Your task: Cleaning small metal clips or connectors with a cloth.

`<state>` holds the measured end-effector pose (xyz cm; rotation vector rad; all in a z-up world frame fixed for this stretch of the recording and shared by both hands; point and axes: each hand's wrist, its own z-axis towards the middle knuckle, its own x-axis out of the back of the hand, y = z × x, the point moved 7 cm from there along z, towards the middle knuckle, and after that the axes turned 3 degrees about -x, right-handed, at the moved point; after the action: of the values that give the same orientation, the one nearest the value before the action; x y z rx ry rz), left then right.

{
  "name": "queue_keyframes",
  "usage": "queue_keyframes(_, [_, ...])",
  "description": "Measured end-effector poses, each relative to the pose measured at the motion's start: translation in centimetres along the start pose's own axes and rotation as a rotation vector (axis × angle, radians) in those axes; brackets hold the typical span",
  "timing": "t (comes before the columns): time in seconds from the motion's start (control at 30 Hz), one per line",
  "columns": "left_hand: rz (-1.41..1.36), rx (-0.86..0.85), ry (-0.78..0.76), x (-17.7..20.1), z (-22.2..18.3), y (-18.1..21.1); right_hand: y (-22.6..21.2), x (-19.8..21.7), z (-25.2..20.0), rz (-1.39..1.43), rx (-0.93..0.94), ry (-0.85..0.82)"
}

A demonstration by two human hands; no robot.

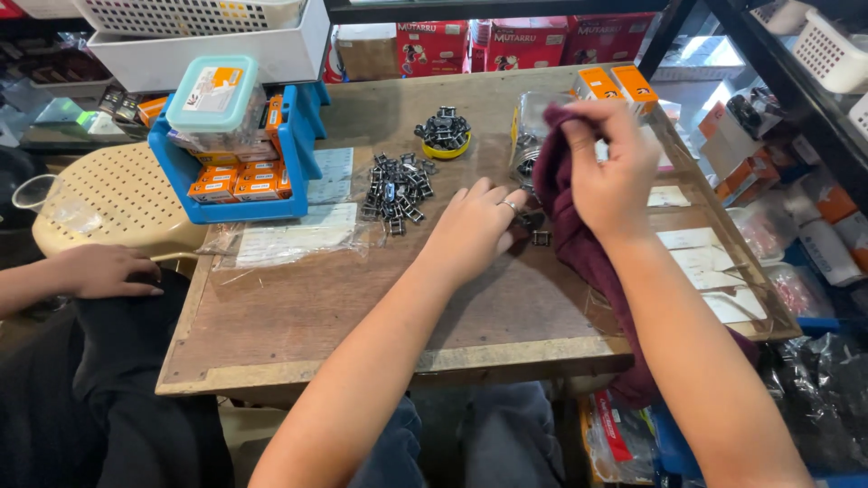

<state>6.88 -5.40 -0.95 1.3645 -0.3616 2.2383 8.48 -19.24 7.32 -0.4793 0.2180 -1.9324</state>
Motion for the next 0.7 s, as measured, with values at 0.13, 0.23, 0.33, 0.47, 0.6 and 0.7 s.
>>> queue_keyframes(0.13, [-0.026, 0.051, -0.041, -0.7, 0.1, -0.6, 1.1, -0.7, -0.1, 0.091, -0.098, -0.057])
queue_keyframes(0.23, [-0.083, 0.091, -0.005, -0.1, -0.2, -0.5, 1.4, -1.1, -0.1, 0.207, -0.197, -0.115])
queue_keyframes(0.33, [-0.094, 0.111, 0.014, -0.5, 0.0, -0.1, 2.2, -1.4, -0.1, 0.304, -0.268, -0.143])
queue_keyframes(0.47, [-0.048, 0.196, 0.048, -2.2, 0.6, -0.6, 2.6, -1.5, 0.0, 0.402, -0.316, -0.127])
queue_keyframes(0.6, [-0.085, 0.162, 0.058, -2.8, 0.6, -1.4, 3.7, -1.6, -0.2, 0.531, -0.377, -0.099])
queue_keyframes(0.7, [-0.318, 0.196, 0.092, -0.3, 0.0, -1.6, 3.7, -1.8, -0.1, 0.509, -0.294, -0.105])
